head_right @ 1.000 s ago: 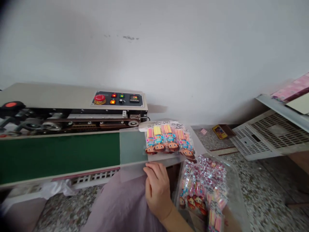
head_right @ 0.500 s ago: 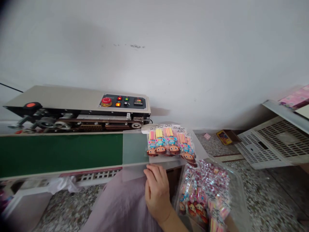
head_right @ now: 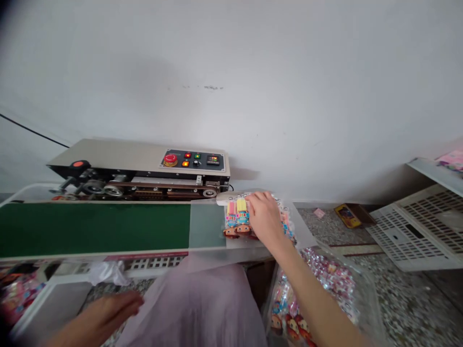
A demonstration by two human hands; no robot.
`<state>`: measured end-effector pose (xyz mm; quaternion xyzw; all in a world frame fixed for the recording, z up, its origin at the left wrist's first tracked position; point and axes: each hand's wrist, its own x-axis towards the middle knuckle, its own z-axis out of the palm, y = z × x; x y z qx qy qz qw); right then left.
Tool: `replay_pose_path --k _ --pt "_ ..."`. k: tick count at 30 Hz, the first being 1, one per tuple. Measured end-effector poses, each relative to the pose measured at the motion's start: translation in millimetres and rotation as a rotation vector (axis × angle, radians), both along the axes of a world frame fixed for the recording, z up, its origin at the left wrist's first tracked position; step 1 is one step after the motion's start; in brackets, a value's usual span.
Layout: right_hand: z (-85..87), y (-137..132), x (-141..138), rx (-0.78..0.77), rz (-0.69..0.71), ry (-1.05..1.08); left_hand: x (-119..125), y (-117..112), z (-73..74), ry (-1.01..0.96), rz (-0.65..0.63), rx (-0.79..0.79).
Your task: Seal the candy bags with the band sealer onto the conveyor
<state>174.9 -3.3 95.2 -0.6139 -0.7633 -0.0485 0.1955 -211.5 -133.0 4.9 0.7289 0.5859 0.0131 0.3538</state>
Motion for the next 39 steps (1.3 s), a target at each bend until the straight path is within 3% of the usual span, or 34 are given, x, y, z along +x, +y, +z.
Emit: replay_pose_path --k 3,5,8,10,13,18,21,24,28,31,36,39 --pt "-4.8 29 -3 -0.122 -0.108 -0.153 73 52 51.7 -0.225 -0.136 0.26" --pt "-10.3 44 -8 -0.158 -0.202 -0.191 126 85 64.1 -0.156 -0.227 0.46" --pt "-20.6 60 -11 -0.164 -0.272 -0.154 186 120 47.6 -0.028 -0.329 0.615" --pt "-26.9 66 -9 -0.166 -0.276 -0.095 205 131 28.0 0.036 -0.371 0.64" --pt "-30.3 69 -2 -0.143 -0.268 0.051 208 131 11.4 0.078 -0.374 0.677" --pt "-10.2 62 20 -0.097 -0.235 0.391 199 129 23.5 0.121 -0.375 0.658" --pt "7.6 54 29 -0.098 -0.173 0.84 207 132 25.5 0.099 -0.39 0.661" --pt "19.1 46 30 -0.095 -0.171 1.26 214 133 14.0 0.064 -0.406 0.688" --pt "22.1 39 21 -0.166 -0.141 1.323 202 133 -3.3 0.096 -0.375 0.749" --pt "20.3 39 13 -0.184 -0.1 1.333 178 135 -4.3 0.121 -0.346 0.748" --pt "18.8 39 0 -0.247 -0.063 1.285 146 142 23.8 0.072 -0.216 0.651" --pt "19.0 34 -13 -0.325 -0.024 1.267 154 146 48.5 -0.275 -0.06 0.555"
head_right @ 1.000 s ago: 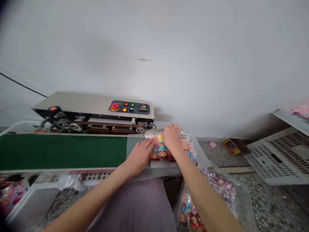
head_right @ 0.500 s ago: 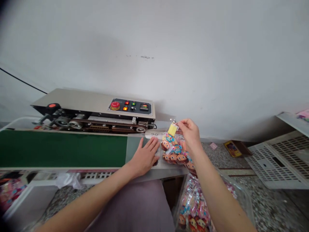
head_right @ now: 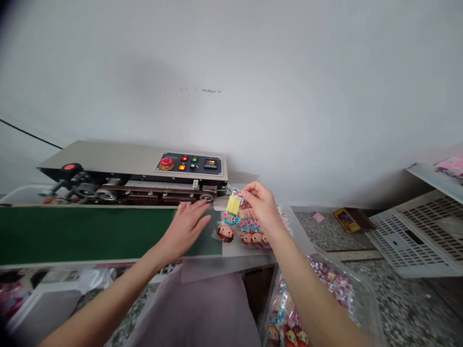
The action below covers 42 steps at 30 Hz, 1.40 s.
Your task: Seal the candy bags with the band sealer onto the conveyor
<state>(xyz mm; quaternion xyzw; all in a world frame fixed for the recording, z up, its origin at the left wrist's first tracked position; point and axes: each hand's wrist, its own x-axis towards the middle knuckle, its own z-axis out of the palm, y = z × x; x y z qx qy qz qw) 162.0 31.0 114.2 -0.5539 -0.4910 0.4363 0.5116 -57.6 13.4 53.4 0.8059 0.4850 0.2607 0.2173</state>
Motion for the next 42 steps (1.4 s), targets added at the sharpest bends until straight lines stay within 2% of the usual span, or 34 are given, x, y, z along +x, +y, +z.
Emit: replay_pose_path --k 3,5,7,11,17,20,23,25,28,31,34,38,42 --pt "1.2 -8 -14 -0.035 0.072 -0.005 23 4 13.9 -0.511 -0.003 -0.222" --pt "2.9 -13 -20 -0.025 0.109 -0.066 35 6 15.3 -0.694 0.05 -0.304" --pt "4.8 -16 -23 0.01 0.153 -0.181 39 5 13.2 -0.744 0.086 -0.308" --pt "6.5 -16 -23 0.083 0.232 -0.467 37 0 7.6 -0.729 0.059 -0.3" --pt "-1.2 -2 -27 0.363 0.208 -1.012 40 2 0.2 -0.552 0.123 -0.261" --pt "-12.1 15 -27 0.321 0.227 -1.139 37 3 -4.6 -0.348 0.123 -0.02" --pt "-23.0 30 -21 0.258 0.24 -1.172 30 2 -15.3 0.029 -0.104 0.267" --pt "-27.4 31 -12 0.253 0.236 -1.173 27 2 -25.6 0.224 -0.263 0.298" --pt "-32.6 11 10 0.252 0.212 -1.308 26 1 -40.3 0.378 -0.307 0.282" --pt "-43.1 -25 36 0.233 0.127 -1.532 29 -1 -47.5 0.417 -0.24 0.298" --pt "-57.1 -56 51 0.229 0.065 -1.635 30 -3 -47.7 0.426 -0.159 0.306" --pt "-66.0 -69 42 0.218 0.029 -1.649 28 -6 -47.2 0.449 -0.201 0.289" --pt "-68.6 -62 6 0.211 0.046 -1.582 18 -7 -51.6 0.448 -0.209 0.255"
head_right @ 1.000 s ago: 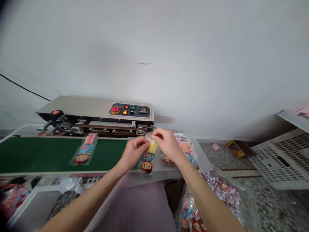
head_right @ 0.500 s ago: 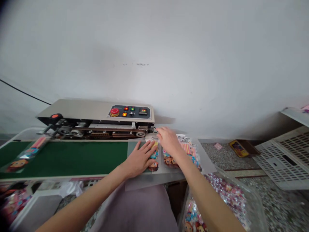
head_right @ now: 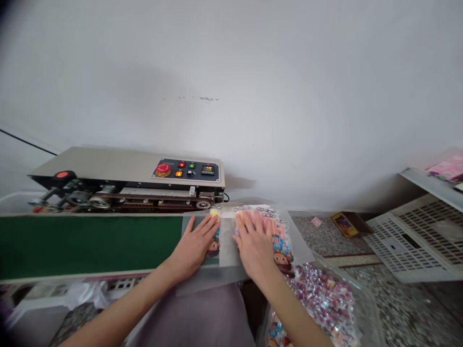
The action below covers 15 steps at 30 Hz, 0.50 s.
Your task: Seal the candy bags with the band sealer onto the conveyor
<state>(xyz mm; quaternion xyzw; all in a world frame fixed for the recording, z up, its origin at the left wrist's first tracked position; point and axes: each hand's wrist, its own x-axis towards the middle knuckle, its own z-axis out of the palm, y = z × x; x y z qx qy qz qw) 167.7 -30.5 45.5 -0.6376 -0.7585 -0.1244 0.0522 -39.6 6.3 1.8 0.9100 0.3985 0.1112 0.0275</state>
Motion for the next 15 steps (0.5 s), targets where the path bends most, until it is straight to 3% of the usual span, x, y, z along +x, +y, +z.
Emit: replay_pose_path --k 4,7,11,15 --pt "-7.3 18 -50 -0.045 -0.018 0.087 -18 -1 1.2 -0.016 0.105 -0.009" --pt "-1.4 29 -69 -0.08 -0.079 0.117 -35 -3 14.1 0.016 0.199 -0.027" --pt "23.2 24 -45 -0.085 -0.084 0.077 -34 -8 36.0 0.036 0.264 -0.043" --pt "30.4 6 -3 -0.07 0.02 -0.024 9 -13 32.9 -0.05 0.109 -0.099"
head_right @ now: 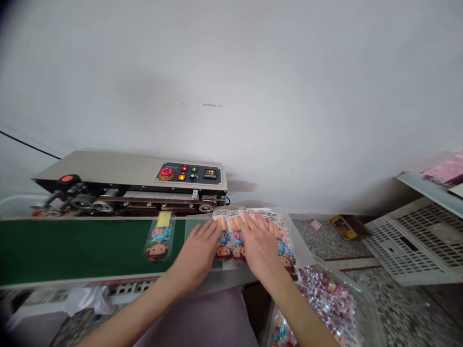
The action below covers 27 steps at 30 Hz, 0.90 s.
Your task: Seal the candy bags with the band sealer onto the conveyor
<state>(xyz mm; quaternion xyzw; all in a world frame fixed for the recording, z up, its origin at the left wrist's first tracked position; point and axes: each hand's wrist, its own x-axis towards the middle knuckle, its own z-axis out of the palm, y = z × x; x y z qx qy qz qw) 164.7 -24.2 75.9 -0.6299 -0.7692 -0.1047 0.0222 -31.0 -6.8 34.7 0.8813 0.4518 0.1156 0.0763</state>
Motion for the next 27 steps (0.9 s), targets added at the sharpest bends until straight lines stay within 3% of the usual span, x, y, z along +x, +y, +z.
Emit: replay_pose_path --k 4,8,13,17,22,27 --pt "-14.9 -6 15 -0.023 0.027 -0.026 30 4 -23.5 -0.064 -0.049 0.078" --pt "-26.9 -1 5 0.009 -0.03 -0.015 14 12 -34.5 -0.032 -0.094 0.131" --pt "-32.7 2 -20 0.007 -0.019 0.054 -21 13 -23.4 0.084 -0.015 0.126" --pt "-29.8 5 -28 0.003 -0.045 0.049 -28 9 -5.0 0.152 0.104 0.094" --pt "-12.2 9 -15 -0.007 -0.131 -0.081 6 -6 12.8 0.083 -0.059 -0.006" --pt "-16.1 7 6 0.039 -0.119 -0.145 44 -16 0.3 0.056 -0.133 -0.036"
